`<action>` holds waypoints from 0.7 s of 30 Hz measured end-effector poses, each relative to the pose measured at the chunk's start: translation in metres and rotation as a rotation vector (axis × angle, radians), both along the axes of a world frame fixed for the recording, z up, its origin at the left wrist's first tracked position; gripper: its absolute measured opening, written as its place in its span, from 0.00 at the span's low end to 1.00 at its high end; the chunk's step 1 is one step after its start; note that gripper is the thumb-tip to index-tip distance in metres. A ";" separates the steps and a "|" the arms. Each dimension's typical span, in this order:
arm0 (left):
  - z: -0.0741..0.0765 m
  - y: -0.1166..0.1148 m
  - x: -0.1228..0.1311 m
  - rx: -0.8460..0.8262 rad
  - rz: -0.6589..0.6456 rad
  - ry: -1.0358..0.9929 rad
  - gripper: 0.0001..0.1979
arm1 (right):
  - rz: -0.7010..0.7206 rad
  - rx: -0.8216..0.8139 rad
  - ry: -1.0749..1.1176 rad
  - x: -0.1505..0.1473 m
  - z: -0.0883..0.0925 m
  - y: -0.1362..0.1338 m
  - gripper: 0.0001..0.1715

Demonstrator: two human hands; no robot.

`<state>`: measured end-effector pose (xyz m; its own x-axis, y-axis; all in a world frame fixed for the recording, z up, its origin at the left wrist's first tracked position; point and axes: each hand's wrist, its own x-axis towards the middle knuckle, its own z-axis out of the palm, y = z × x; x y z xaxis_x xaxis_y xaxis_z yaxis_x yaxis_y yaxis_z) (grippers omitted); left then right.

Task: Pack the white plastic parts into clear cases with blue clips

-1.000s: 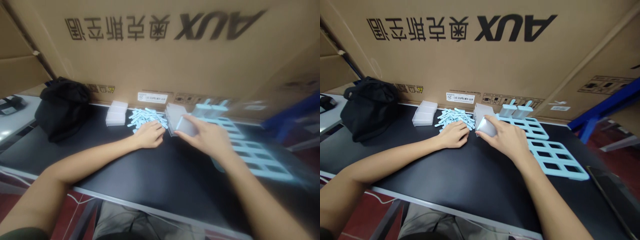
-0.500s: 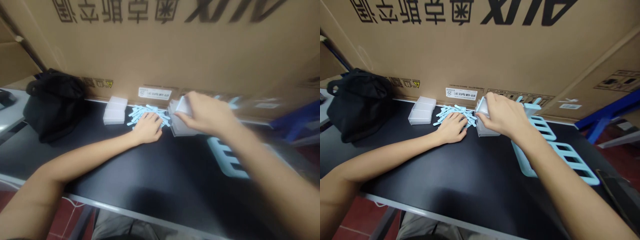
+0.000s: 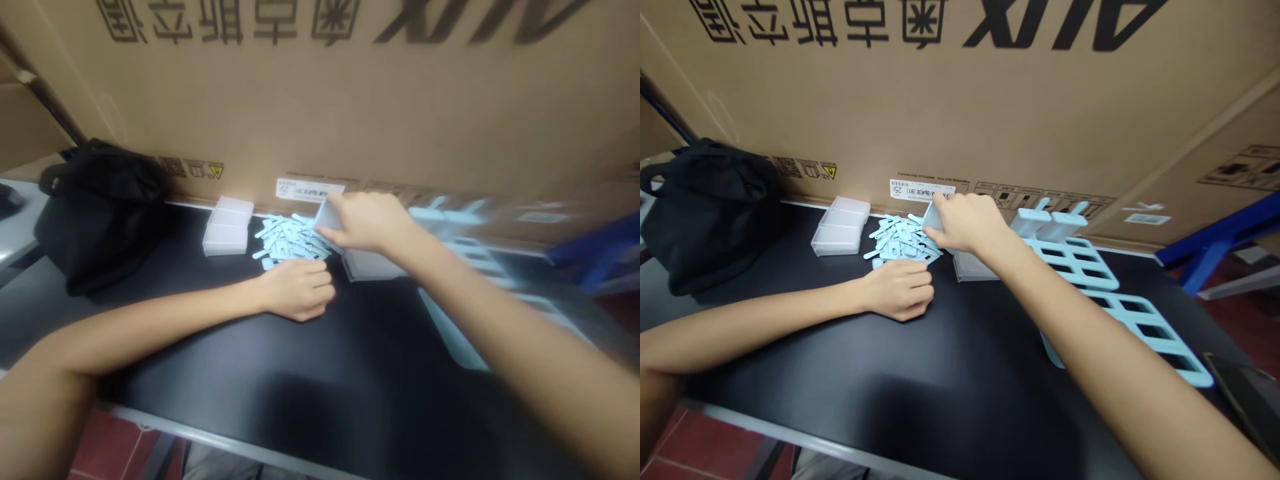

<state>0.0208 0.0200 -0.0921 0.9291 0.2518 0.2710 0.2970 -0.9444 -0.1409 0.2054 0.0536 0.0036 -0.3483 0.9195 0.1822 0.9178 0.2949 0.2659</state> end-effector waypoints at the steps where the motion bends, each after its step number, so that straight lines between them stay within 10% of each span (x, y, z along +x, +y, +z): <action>1: -0.001 -0.002 -0.006 -0.031 0.022 -0.003 0.13 | -0.001 -0.018 0.002 -0.001 0.000 0.001 0.34; 6: -0.005 0.003 -0.027 -0.247 0.251 -0.122 0.17 | 0.070 0.006 0.121 0.016 -0.007 0.011 0.39; 14: -0.002 0.019 -0.027 -0.495 0.190 -0.236 0.19 | 0.127 0.097 0.346 0.065 0.007 0.024 0.39; 21: -0.001 0.001 -0.022 -0.287 -0.026 -0.085 0.16 | 0.342 -0.052 0.483 0.000 0.003 0.022 0.31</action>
